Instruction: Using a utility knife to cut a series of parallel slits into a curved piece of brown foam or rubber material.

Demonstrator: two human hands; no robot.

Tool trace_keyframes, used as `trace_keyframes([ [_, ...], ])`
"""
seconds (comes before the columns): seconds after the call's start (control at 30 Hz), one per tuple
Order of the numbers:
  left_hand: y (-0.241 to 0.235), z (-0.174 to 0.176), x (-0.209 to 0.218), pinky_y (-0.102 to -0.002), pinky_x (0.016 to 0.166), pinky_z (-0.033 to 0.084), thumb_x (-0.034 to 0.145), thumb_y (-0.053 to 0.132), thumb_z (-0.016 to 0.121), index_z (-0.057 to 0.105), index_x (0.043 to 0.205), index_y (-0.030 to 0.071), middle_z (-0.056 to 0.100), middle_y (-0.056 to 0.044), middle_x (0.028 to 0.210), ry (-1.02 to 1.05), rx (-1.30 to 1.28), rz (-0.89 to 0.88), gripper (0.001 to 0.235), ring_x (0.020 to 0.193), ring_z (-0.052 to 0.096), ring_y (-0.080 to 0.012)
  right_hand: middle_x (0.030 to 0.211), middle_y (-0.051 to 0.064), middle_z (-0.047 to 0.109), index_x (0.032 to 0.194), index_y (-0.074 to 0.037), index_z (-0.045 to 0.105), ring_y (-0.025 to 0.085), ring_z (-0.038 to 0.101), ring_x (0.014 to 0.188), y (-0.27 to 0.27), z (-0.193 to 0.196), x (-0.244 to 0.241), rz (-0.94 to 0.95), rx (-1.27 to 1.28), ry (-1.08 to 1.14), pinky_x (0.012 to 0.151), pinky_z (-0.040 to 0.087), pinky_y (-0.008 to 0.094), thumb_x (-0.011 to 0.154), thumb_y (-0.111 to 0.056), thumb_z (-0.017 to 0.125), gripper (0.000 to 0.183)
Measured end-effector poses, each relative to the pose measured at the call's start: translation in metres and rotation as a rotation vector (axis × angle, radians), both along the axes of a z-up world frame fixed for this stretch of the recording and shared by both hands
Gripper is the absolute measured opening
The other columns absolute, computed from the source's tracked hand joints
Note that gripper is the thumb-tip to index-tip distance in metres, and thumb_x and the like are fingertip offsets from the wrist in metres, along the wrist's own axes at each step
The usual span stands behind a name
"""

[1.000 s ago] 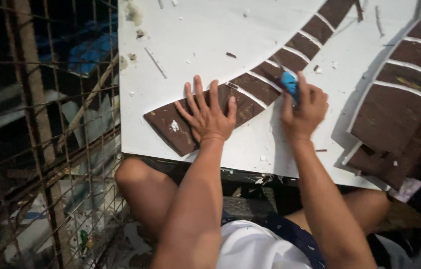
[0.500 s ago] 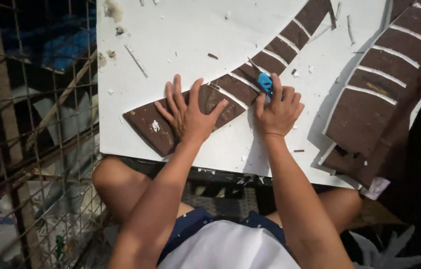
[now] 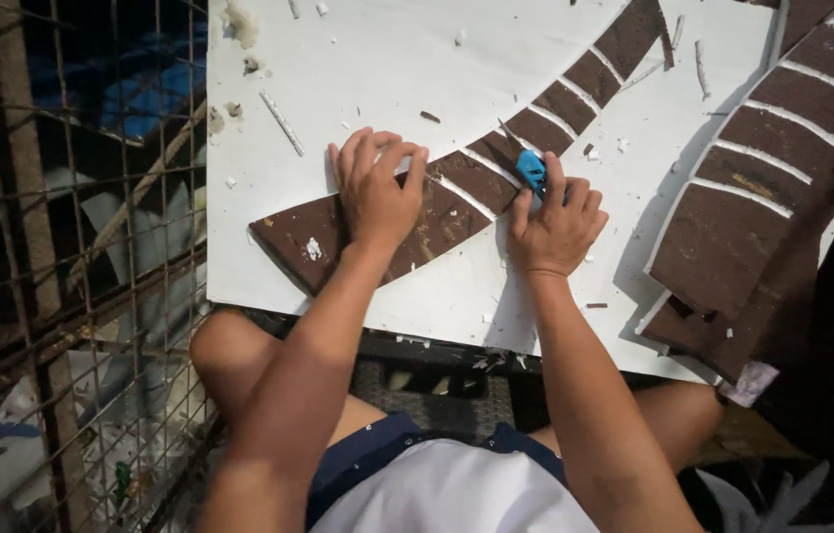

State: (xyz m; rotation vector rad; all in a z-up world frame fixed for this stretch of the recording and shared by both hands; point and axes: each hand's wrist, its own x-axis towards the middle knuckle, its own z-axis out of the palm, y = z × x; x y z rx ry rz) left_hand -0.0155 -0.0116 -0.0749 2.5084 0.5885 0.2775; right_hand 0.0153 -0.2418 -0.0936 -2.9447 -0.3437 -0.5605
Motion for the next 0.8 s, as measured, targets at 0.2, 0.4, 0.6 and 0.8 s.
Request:
trace_keyframes([
  [0.2, 0.004, 0.026, -0.013, -0.056, 0.111, 0.029, 0.084, 0.034, 0.086, 0.075, 0.094, 0.025, 0.061, 0.008, 0.092, -0.054, -0.157, -0.085, 0.017, 0.115, 0.055, -0.0236, 0.099, -0.002, 0.046, 0.14, -0.033, 0.054, 0.021, 0.05, 0.087, -0.001, 0.0, -0.002, -0.025, -0.012, 0.053, 0.076, 0.039, 0.038, 0.094, -0.049, 0.049, 0.049],
  [0.4, -0.004, 0.022, -0.005, -0.052, 0.114, 0.023, 0.078, 0.04, 0.085, 0.071, 0.083, 0.035, 0.064, 0.017, 0.086, -0.025, -0.082, -0.005, 0.015, 0.11, 0.056, -0.0144, 0.1, -0.003, 0.045, 0.139, -0.033, 0.052, 0.02, 0.049, 0.088, 0.0, 0.003, -0.003, -0.035, -0.011, 0.091, 0.077, 0.038, 0.038, 0.096, -0.05, 0.047, 0.047],
  [0.6, 0.03, -0.009, 0.053, -0.049, 0.106, 0.048, 0.096, 0.044, 0.066, 0.053, 0.133, -0.001, 0.063, -0.025, 0.13, -0.22, -0.186, 0.37, 0.06, 0.123, 0.06, -0.0424, 0.1, 0.005, 0.056, 0.139, -0.025, 0.061, 0.028, 0.05, 0.085, 0.006, 0.019, -0.003, -0.002, 0.013, 0.069, 0.069, 0.038, 0.043, 0.098, -0.038, 0.054, 0.044],
  [0.8, 0.044, 0.092, 0.021, -0.063, 0.122, 0.019, 0.099, 0.022, 0.069, 0.063, 0.135, 0.02, 0.045, -0.006, 0.152, -0.146, 0.032, 0.027, 0.036, 0.144, 0.042, -0.0319, 0.101, 0.003, 0.056, 0.142, -0.027, 0.059, 0.027, 0.05, 0.085, 0.002, 0.013, -0.003, 0.0, -0.001, 0.077, 0.069, 0.039, 0.042, 0.1, -0.04, 0.054, 0.045],
])
